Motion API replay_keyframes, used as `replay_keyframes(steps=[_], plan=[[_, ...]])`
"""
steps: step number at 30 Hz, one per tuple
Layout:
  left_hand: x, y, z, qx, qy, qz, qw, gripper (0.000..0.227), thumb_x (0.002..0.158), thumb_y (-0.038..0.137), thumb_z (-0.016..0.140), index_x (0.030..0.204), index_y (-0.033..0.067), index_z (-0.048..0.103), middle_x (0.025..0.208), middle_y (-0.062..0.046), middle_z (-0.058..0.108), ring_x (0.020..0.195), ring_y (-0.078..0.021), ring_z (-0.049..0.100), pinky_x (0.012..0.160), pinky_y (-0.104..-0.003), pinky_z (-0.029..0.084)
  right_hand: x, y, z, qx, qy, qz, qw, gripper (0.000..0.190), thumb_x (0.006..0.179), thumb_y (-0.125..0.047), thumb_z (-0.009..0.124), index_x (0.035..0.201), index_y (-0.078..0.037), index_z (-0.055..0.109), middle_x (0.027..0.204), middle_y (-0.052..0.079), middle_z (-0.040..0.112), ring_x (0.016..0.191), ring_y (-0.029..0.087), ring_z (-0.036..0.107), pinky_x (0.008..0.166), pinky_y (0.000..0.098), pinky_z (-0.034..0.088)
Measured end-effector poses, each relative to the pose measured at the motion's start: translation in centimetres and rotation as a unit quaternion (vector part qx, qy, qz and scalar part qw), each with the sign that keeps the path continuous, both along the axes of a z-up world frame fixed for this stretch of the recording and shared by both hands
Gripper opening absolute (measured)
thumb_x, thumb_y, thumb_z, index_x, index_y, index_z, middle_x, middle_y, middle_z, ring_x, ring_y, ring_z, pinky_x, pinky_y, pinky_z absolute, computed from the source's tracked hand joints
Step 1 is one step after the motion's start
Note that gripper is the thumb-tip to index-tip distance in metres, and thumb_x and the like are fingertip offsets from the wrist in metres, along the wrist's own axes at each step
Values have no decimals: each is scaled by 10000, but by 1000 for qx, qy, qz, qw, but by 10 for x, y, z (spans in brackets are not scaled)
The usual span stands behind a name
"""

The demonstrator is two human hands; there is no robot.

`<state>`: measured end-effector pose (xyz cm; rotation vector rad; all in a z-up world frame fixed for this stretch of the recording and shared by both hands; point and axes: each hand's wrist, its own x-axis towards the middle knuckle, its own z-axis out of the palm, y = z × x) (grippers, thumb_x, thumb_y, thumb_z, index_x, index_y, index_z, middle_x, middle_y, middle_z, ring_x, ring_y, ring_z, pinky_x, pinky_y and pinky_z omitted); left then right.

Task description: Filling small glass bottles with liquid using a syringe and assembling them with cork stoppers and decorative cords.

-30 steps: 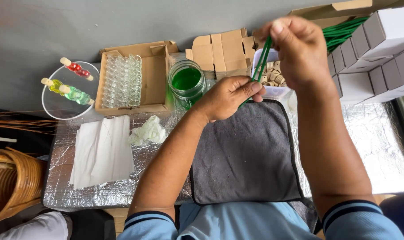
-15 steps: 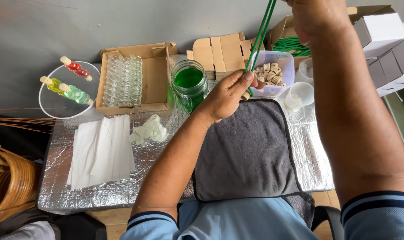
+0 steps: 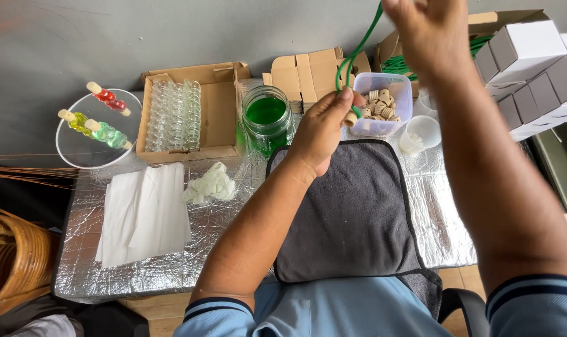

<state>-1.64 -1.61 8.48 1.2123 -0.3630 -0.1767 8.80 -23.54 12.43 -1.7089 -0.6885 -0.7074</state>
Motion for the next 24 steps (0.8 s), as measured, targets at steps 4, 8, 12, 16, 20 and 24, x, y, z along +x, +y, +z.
replay_keyframes(steps=[4, 8, 12, 16, 20, 24], plan=[[-6, -5, 14, -78, 35, 63, 994, 377, 1096, 408, 514, 1049, 73, 680, 901, -39, 535, 849, -101, 490, 779, -242, 387, -76, 43, -34, 46, 35, 24, 998, 484, 1107, -170, 682, 1465, 64, 456, 1175, 221, 526, 1027, 268, 528, 868, 408, 472], [-8, -19, 22, -107, 65, 124, 984, 358, 1083, 393, 544, 1098, 66, 688, 868, 8, 587, 820, -33, 508, 764, -181, 393, -129, 80, -69, 174, 182, 87, 964, 457, 949, -97, 735, 1332, 91, 570, 1046, 158, 641, 990, 206, 639, 907, 348, 534], [-18, -31, 29, -113, 86, 146, 979, 344, 1072, 369, 566, 1119, 59, 708, 827, -7, 599, 781, -48, 518, 739, -196, 410, -132, 92, -66, 217, 165, 73, 959, 413, 952, -48, 753, 1296, 118, 595, 1004, 168, 667, 951, 188, 667, 858, 343, 569], [-15, -31, 19, -104, 89, 155, 978, 352, 1063, 379, 584, 1111, 54, 713, 784, -12, 569, 784, -65, 539, 747, -206, 413, -136, 98, -53, 243, 171, 54, 953, 241, 994, -41, 713, 1178, 107, 663, 946, 142, 690, 912, 133, 628, 835, 326, 566], [-4, -27, 1, -71, 78, 142, 984, 378, 1058, 430, 584, 1087, 81, 726, 614, -26, 569, 727, -98, 586, 759, -261, 430, -135, 93, -59, 223, 196, 58, 953, 199, 983, -53, 734, 1106, 98, 691, 862, 127, 688, 873, 109, 618, 834, 308, 558], [1, -20, -7, -39, 67, 140, 987, 353, 1045, 403, 600, 1056, 79, 740, 595, -49, 569, 689, -108, 611, 700, -263, 480, -130, 77, -73, 199, 221, 84, 951, 152, 964, -37, 749, 1044, 83, 702, 811, 130, 683, 844, 114, 634, 819, 303, 565]])
